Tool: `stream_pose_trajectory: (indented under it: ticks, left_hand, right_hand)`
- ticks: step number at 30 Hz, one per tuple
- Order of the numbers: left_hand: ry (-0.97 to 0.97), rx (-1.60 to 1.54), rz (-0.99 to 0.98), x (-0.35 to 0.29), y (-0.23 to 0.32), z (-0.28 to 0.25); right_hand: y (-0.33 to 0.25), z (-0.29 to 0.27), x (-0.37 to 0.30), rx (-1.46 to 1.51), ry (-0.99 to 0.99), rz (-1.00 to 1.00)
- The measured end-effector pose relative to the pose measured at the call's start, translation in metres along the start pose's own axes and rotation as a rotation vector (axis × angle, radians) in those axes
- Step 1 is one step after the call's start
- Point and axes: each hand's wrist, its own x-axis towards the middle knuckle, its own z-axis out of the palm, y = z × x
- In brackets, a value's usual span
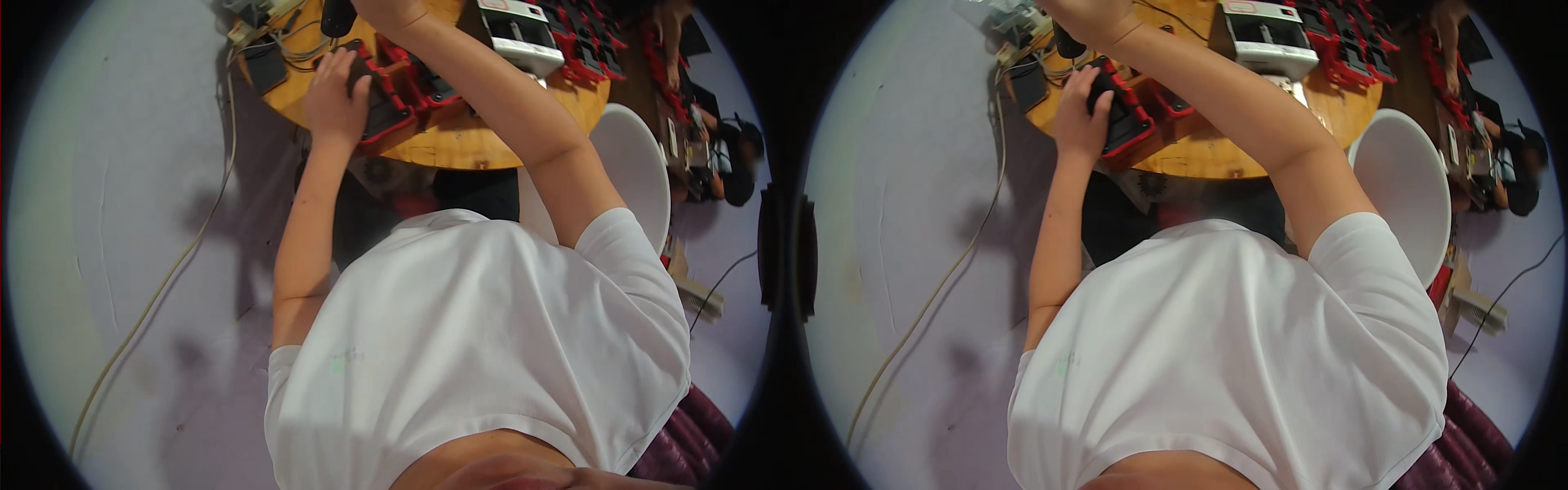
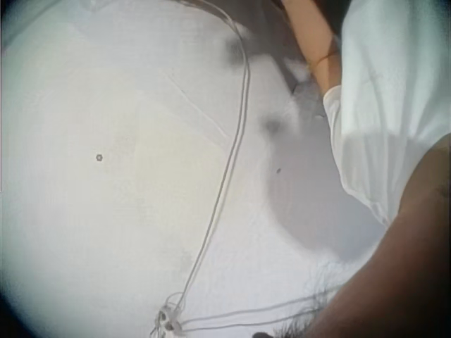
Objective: The person sits on the floor and uses a handheld power tool to fasten screws into red and black plastic components. They repeatedly pick up parts from a white bucket, secure them in a metal jig on a wooden table, and then place the finished assemblies onto a nearby rack.
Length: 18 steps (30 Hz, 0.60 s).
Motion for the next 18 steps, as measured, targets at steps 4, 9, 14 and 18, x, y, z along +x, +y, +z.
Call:
stream_pose_trajectory:
  ticks: [4,9,14,18]
  left_hand:
    - [-0.008,0.001,-0.035,0.000,0.004,-0.002]
    - [-0.007,-0.027,-0.031,0.000,0.007,-0.005]
    - [0.007,-0.017,-0.045,0.000,0.007,-0.004]
    - [-0.021,-0.031,-0.068,-0.003,0.002,0.000]
  right_hand:
    - [0.036,0.012,-0.006,-0.054,-0.025,-0.048]
    - [0.041,0.016,-0.008,-0.084,-0.064,-0.069]
    - [0.045,0.017,-0.012,-0.087,-0.109,-0.034]
    - [0.041,0.025,-0.018,-0.148,-0.144,0.098]
